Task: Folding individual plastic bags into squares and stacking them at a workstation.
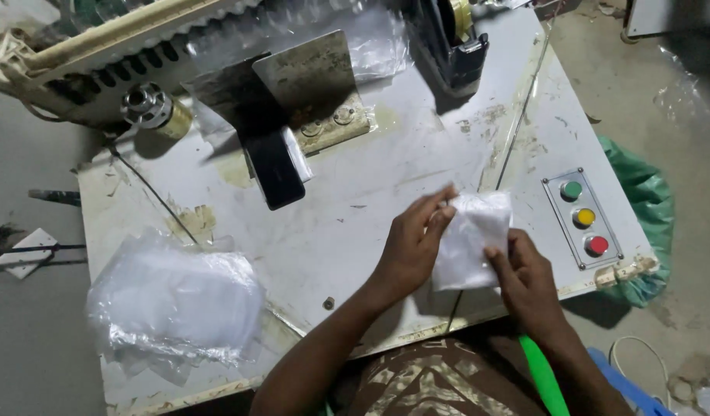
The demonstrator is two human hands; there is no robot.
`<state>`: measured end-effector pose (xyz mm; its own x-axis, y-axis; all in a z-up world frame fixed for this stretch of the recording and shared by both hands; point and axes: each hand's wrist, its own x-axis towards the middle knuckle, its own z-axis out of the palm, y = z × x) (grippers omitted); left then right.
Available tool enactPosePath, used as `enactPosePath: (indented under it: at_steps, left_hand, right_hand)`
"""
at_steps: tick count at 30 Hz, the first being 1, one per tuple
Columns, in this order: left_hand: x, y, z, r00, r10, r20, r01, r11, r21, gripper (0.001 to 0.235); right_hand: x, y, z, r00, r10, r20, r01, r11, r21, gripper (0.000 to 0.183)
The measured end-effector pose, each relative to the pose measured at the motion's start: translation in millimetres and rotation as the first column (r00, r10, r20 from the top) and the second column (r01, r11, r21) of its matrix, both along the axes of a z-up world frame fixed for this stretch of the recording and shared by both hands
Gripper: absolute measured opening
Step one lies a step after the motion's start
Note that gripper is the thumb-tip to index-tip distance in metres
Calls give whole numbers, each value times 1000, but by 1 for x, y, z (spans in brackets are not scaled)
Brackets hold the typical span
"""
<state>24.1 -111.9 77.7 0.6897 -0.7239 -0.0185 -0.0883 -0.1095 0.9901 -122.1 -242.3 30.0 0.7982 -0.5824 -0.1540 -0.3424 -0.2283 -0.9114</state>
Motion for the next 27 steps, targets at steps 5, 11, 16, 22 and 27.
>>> enactPosePath:
  at_steps: [5,11,16,22,27]
  left_hand:
    - [-9,-7,-33,917,-22,-398,87,986,145,100]
    - [-25,-1,-19,908,79,-412,4,981,195,107]
    - [-24,-6,-57,965,34,-262,0,992,129,40]
    - [3,-13,-25,998,4,-59,-8,997,-71,71]
    - [25,6,-37,993,115,-39,-115,993,20,65]
  right_hand:
    - [6,-29,5,904,-111,-413,98,994,-53,86]
    - [-4,-24,-27,997,-54,-61,77,857,509,53]
    - [-10,-13,-36,996,-18,85,-43,753,656,34]
    - [-57,-106,-5,876,-439,198,342,857,386,24]
    - [-98,-213,-51,533,-728,430,738,649,185,36]
